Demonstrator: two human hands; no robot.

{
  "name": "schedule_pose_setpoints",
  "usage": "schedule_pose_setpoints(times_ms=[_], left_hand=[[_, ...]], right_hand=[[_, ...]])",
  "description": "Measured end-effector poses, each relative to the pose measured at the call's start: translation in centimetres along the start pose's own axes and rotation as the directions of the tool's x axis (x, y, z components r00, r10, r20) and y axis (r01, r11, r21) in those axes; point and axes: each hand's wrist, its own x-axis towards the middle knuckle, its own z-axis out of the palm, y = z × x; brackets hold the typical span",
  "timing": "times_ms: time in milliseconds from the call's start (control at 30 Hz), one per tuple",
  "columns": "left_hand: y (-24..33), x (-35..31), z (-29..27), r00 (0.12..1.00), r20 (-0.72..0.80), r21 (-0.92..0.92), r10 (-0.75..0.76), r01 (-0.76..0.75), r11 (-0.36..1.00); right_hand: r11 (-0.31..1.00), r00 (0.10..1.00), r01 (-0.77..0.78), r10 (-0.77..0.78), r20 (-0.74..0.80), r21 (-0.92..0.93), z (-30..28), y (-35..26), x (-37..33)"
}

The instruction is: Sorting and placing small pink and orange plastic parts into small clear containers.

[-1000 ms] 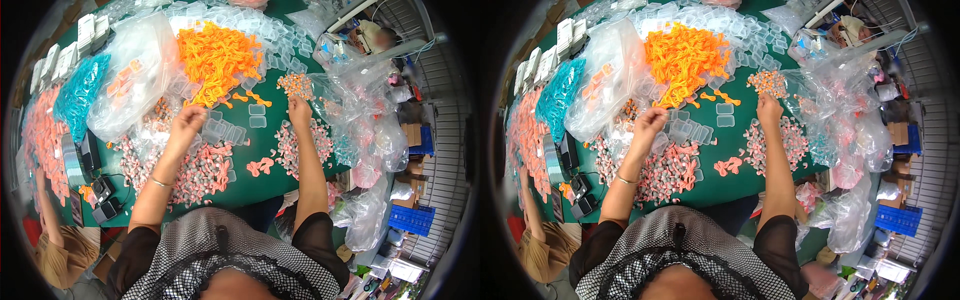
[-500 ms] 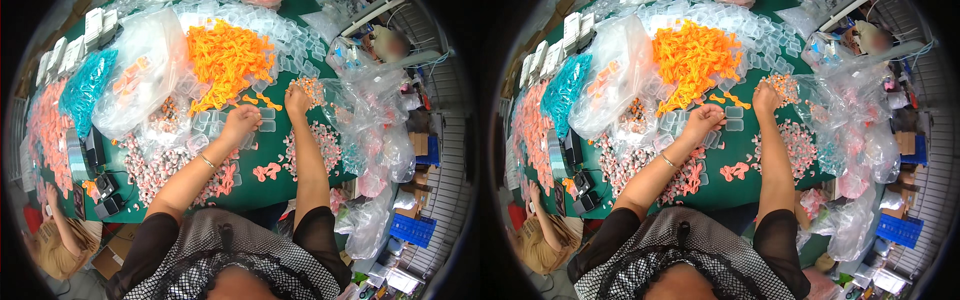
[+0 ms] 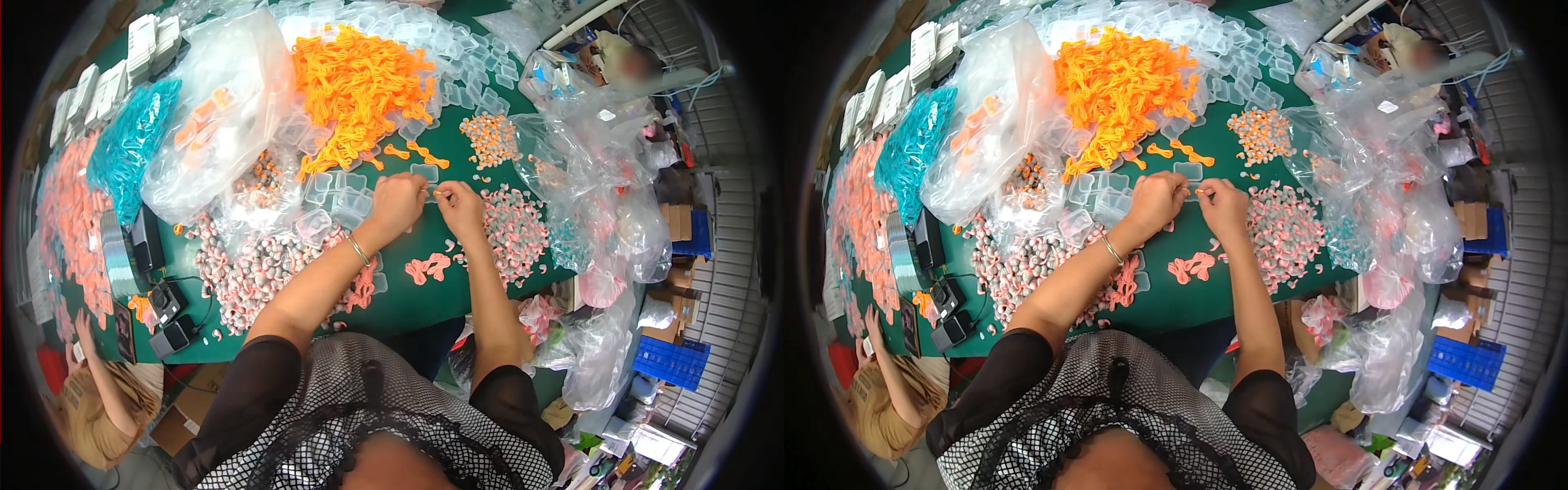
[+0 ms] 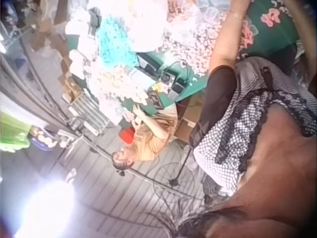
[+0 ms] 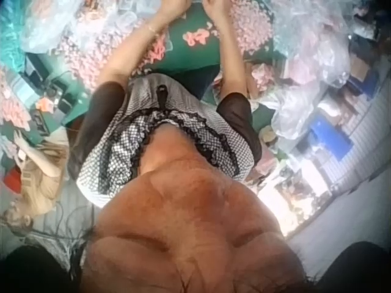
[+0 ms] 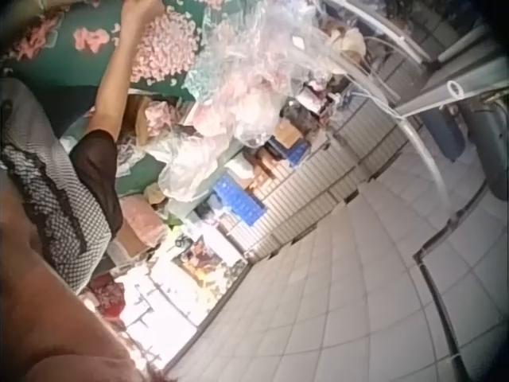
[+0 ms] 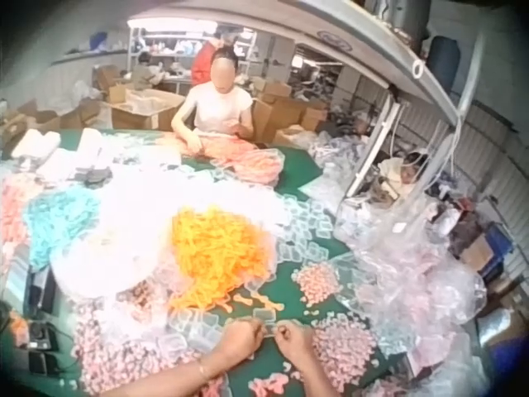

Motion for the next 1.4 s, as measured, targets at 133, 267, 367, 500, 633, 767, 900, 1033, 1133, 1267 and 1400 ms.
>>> schedule_pose_setpoints(times_ms=[133, 267, 367, 500, 633, 767, 900, 1033, 1133, 1267, 1400], left_hand=[[0.4, 0.0, 0.7, 0.999, 0.043, 0.241, 0.018, -0.028, 0.970], [-0.6, -0.2, 1.7, 0.998, 0.017, 0.344, 0.061, -0.063, 0.937], [-0.8, -0.2, 1.8, 0.998, 0.005, 0.356, 0.055, -0.054, 0.933], [-0.4, -0.1, 0.9, 0.996, 0.036, 0.373, 0.076, -0.084, 0.924], [0.4, 0.0, -0.1, 0.988, 0.143, 0.396, 0.057, -0.110, 0.912], [-0.6, -0.2, 0.4, 0.986, 0.155, 0.394, 0.064, -0.121, 0.911], [-0.3, 0.0, 0.4, 0.986, 0.160, 0.374, 0.048, -0.106, 0.921], [-0.4, 0.3, 0.3, 0.981, 0.192, 0.375, -0.015, -0.060, 0.925], [-0.8, 0.4, 0.3, 0.982, 0.188, 0.368, -0.026, -0.045, 0.929], [-0.4, 0.6, 0.2, 0.982, 0.190, 0.356, -0.017, -0.053, 0.933], [-0.2, 0.7, 0.1, 0.977, 0.206, 0.358, -0.053, -0.025, 0.933]], right_hand=[[0.998, 0.999, 0.054, -0.054, -0.001, -0.022, 0.9, 0.9, -0.3], [0.965, 0.987, 0.146, -0.156, -0.030, -0.218, 1.6, 0.5, -0.3], [0.920, 0.972, 0.214, -0.235, -0.024, -0.329, 1.6, 0.3, -0.2], [0.977, 0.996, 0.050, -0.033, 0.085, -0.208, 0.8, 1.0, 1.0], [0.969, 0.980, 0.131, -0.158, -0.119, -0.208, 0.8, 2.1, 4.0], [0.905, 0.984, 0.144, -0.175, -0.041, -0.401, 1.6, 2.4, 5.5], [0.947, 0.991, 0.117, -0.133, -0.034, -0.298, 0.7, 3.7, 5.2], [0.996, 0.996, 0.085, -0.085, -0.042, -0.005, -1.0, 2.9, 3.0], [0.985, 0.985, 0.171, -0.172, 0.029, 0.033, -1.1, 1.8, 1.6], [0.960, 0.960, 0.271, -0.264, 0.091, -0.073, -0.8, 1.5, 1.2], [0.921, 0.933, 0.358, -0.357, 0.040, -0.155, -0.3, 1.4, 1.4]])
